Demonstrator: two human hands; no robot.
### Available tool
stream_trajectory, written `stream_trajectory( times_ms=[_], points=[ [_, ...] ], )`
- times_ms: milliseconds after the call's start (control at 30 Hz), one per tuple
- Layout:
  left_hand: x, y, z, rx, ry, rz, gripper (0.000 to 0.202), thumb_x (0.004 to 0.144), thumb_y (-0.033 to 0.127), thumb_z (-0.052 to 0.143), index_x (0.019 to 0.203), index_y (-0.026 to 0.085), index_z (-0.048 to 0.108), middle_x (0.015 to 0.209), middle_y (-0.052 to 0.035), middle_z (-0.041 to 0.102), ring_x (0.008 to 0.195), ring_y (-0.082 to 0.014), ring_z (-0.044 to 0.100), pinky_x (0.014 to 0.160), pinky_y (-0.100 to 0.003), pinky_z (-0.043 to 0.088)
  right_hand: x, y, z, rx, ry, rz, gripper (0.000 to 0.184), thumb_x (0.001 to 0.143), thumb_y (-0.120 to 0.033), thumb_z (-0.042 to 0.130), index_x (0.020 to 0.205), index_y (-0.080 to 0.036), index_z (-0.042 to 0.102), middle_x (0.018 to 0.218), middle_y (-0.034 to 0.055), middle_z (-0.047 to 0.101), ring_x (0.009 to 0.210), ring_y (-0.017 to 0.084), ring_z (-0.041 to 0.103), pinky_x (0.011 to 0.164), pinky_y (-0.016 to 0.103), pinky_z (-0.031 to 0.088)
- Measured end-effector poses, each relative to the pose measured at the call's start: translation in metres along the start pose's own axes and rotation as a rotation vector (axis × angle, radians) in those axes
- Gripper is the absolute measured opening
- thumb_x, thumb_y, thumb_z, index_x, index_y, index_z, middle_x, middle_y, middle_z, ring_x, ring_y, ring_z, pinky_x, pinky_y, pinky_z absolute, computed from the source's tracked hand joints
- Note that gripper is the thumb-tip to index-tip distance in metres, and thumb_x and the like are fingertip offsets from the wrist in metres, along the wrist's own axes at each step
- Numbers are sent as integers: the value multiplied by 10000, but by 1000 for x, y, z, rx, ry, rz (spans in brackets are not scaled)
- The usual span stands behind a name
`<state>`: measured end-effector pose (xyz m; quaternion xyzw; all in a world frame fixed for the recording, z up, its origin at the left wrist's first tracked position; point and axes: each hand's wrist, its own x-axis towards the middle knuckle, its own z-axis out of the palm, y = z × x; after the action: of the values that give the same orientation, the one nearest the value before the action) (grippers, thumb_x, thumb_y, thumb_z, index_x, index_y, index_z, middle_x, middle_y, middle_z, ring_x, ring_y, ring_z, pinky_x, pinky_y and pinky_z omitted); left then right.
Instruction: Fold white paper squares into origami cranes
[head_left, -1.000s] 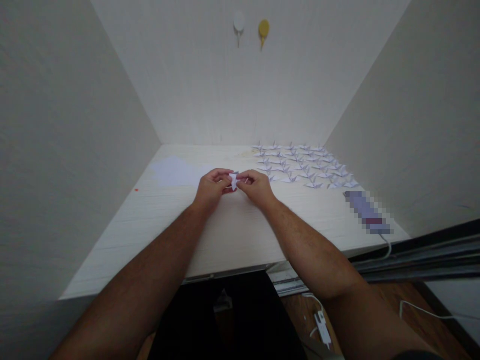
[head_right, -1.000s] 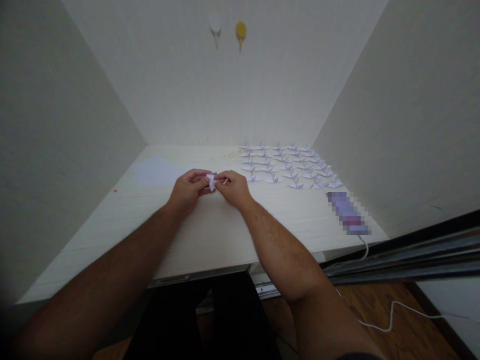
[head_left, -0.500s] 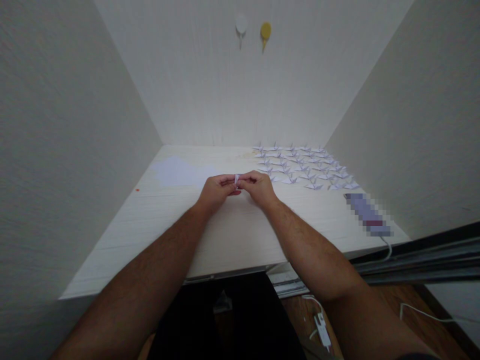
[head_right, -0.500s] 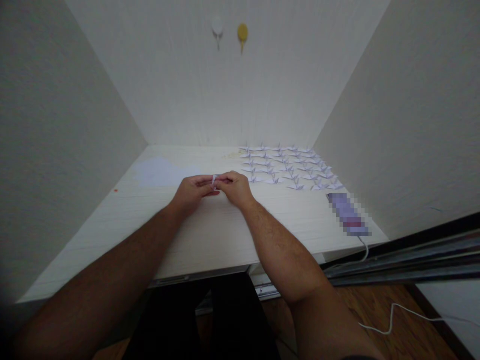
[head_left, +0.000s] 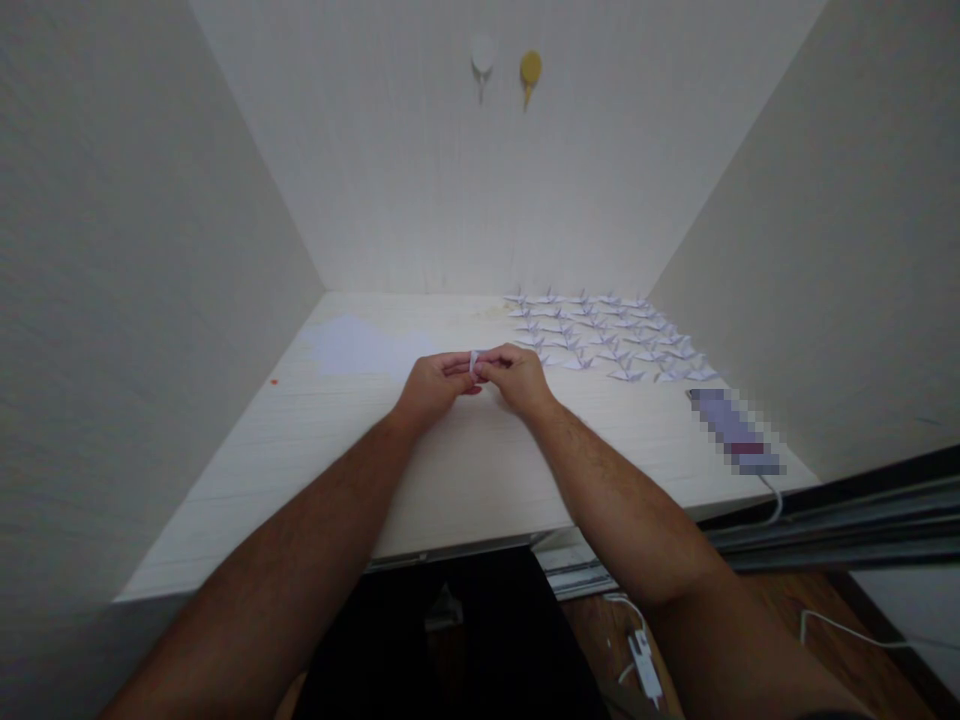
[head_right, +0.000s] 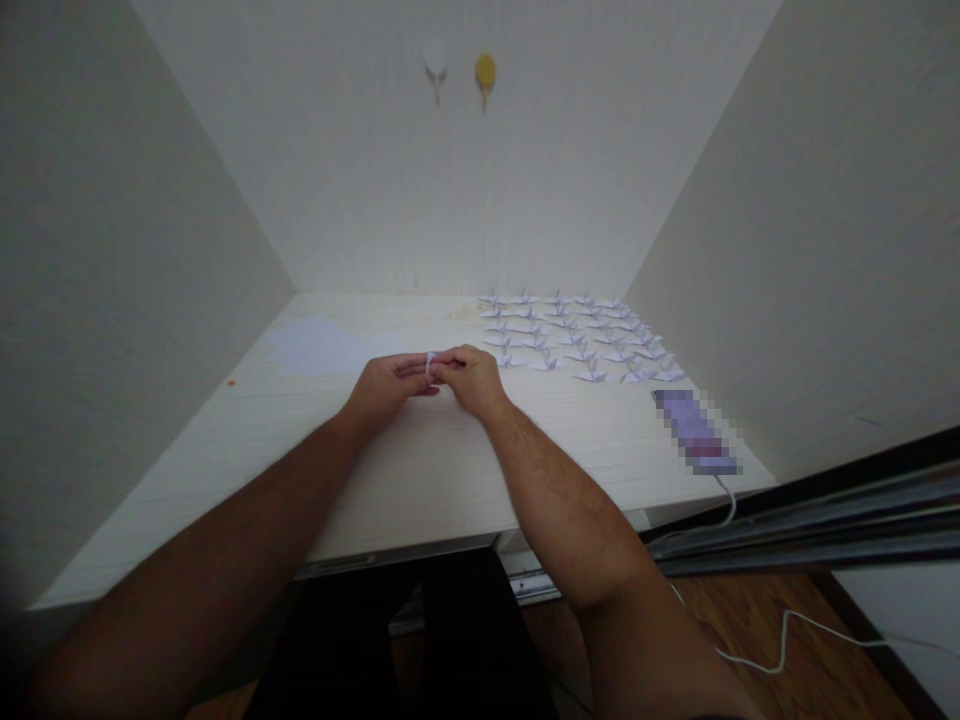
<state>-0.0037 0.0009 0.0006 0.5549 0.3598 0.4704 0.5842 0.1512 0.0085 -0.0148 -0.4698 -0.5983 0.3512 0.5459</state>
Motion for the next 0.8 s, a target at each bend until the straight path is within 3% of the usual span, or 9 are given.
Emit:
stream_trajectory(
  times_ms=[500, 800],
  points=[
    [3, -3, -2, -21, 3, -12, 499, 600, 362, 842, 1024, 120, 737, 950, -118, 749, 832, -226, 708, 794, -410, 585, 0, 3, 0, 20, -6, -6, 155, 661, -297, 739, 753, -176, 707, 717, 10, 666, 664, 139, 622, 650, 273, 513],
    [5, -3, 2, 53, 59, 10, 450, 620, 313, 803, 1021, 120, 736, 904, -104, 734, 819, -222, 705, 788, -405, 596, -1, 3, 2, -346, 61, -107, 84, 752, -263, 627, 743, -193, 673, 698, -3, 616, 670, 130, 558, 631, 249, 444]
  ],
)
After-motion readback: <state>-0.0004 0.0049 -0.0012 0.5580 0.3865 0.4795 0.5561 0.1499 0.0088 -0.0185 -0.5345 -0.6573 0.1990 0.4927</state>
